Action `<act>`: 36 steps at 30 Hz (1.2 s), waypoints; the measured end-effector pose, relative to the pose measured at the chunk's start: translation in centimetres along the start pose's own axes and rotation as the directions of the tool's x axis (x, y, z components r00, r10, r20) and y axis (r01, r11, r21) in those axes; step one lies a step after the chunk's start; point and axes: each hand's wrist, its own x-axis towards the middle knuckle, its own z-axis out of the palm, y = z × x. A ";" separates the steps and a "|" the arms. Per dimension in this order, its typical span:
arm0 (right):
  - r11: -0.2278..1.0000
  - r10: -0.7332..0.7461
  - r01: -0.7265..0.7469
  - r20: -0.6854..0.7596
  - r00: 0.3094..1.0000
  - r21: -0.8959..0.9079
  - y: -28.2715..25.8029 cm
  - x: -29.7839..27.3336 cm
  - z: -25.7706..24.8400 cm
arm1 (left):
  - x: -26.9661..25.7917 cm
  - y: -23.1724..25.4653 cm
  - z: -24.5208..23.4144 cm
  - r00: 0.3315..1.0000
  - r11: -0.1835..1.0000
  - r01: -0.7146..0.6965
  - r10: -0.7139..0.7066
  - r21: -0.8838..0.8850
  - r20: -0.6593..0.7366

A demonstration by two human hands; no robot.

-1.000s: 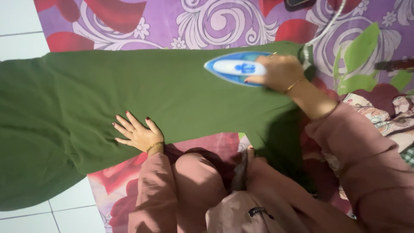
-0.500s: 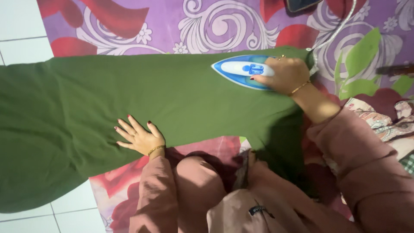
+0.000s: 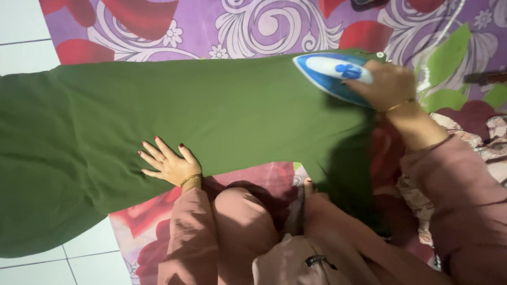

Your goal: The person irons a pair of green trousers laid out on a floral-patterned mat. They use a blue and white iron to smooth the fabric, repeatedly folding and unfolding the trousers to iron different sections.

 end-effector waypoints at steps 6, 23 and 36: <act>0.997 0.036 -0.043 -0.097 0.995 -0.065 5.6 -2.7 0.8 | -0.1 0.0 -0.1 1.000 1.000 -0.003 0.003 -0.010 0.007; 0.980 0.194 -0.198 0.118 0.974 0.021 6.8 -4.5 -3.7 | 0.1 -0.1 0.3 1.000 1.000 0.023 -0.024 0.008 0.011; 0.805 -0.591 0.483 0.383 0.710 0.346 -14.3 0.7 -2.4 | 0.0 0.0 0.1 1.000 1.000 -0.001 0.001 0.001 -0.016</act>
